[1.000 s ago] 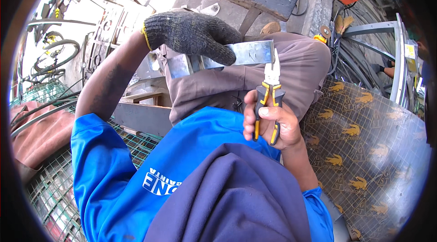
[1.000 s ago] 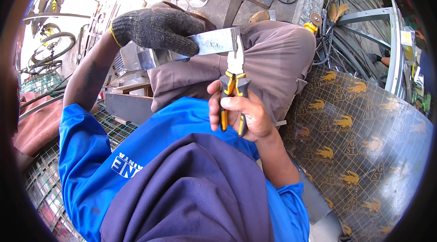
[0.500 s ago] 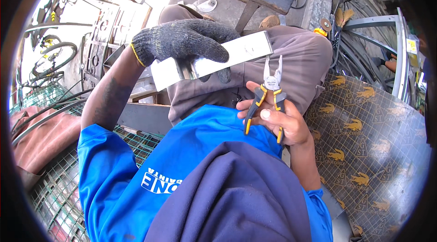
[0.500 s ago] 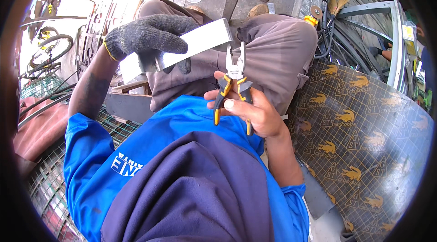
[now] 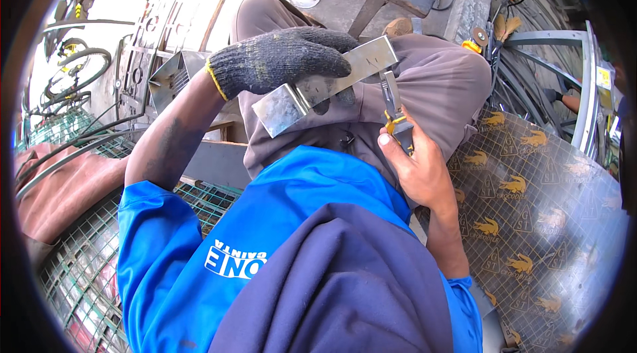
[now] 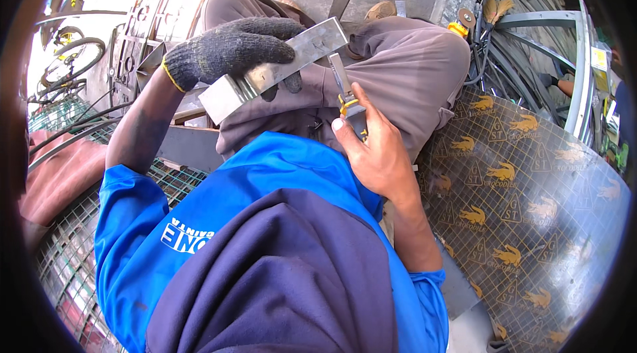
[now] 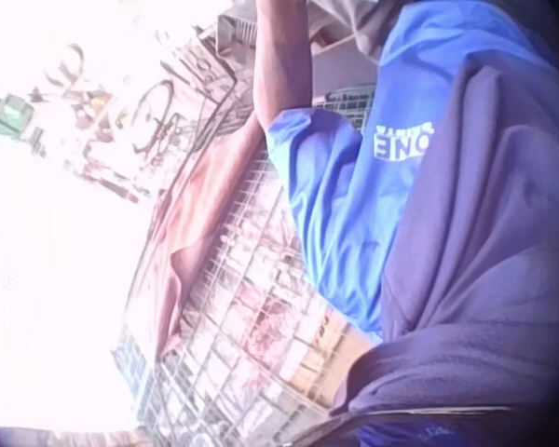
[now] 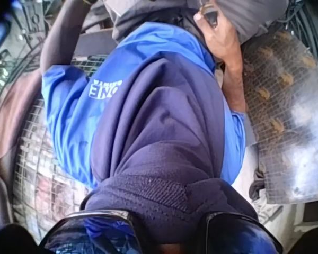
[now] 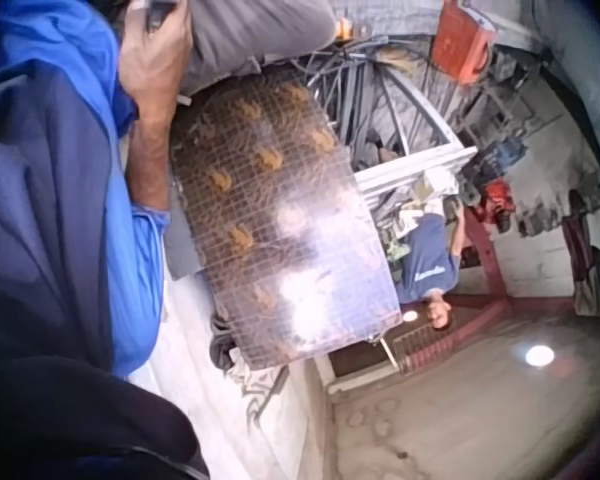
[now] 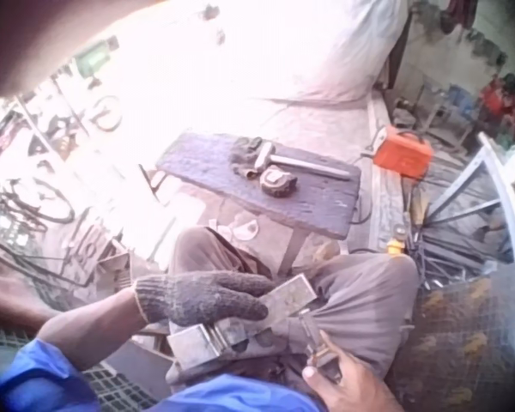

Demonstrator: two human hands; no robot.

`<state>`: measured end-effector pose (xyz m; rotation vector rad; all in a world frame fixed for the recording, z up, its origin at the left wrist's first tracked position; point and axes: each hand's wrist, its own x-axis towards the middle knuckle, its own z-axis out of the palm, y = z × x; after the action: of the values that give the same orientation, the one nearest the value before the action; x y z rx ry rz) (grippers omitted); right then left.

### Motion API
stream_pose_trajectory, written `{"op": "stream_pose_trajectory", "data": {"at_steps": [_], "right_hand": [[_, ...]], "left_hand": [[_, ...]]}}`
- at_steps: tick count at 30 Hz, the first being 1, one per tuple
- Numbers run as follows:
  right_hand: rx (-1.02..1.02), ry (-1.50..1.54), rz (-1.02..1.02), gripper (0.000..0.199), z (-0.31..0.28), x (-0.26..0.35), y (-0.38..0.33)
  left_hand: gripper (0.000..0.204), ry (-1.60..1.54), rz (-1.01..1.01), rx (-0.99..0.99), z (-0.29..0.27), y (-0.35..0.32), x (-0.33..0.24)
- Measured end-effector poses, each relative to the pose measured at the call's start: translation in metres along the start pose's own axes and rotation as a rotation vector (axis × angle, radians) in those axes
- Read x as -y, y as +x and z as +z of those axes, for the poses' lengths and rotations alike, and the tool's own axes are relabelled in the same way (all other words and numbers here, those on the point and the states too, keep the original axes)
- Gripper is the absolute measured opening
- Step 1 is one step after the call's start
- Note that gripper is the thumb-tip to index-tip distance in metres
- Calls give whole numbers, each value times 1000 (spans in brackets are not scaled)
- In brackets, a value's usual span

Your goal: The recorder uses pliers and a hammer to bend and shape a small metal strip into a bracket or component.

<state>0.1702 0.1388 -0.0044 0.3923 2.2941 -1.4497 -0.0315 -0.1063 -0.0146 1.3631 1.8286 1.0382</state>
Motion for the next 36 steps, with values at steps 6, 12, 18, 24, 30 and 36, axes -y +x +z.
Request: {"op": "stream_pose_trajectory", "data": {"at_steps": [6, 12, 18, 24, 30, 36], "right_hand": [[82, 91, 60, 71, -2, 3, 0], [-7, 7, -13, 72, 2, -3, 4], [-3, -27, -17, 71, 2, 9, 5], [-61, -21, -65, 68, 6, 9, 5], [-92, -37, -78, 68, 7, 9, 5], [-100, 20, -84, 67, 7, 3, 5]], "left_hand": [[40, 150, 154, -35, 10, -7, 21], [46, -307, 1, -55, 17, -11, 29], [48, -484, -14, -35, 23, -25, 66], [49, -164, -58, -23, 17, -9, 13], [48, -446, -200, -51, 27, -9, 10], [51, -33, 30, -12, 25, -7, 26]]}}
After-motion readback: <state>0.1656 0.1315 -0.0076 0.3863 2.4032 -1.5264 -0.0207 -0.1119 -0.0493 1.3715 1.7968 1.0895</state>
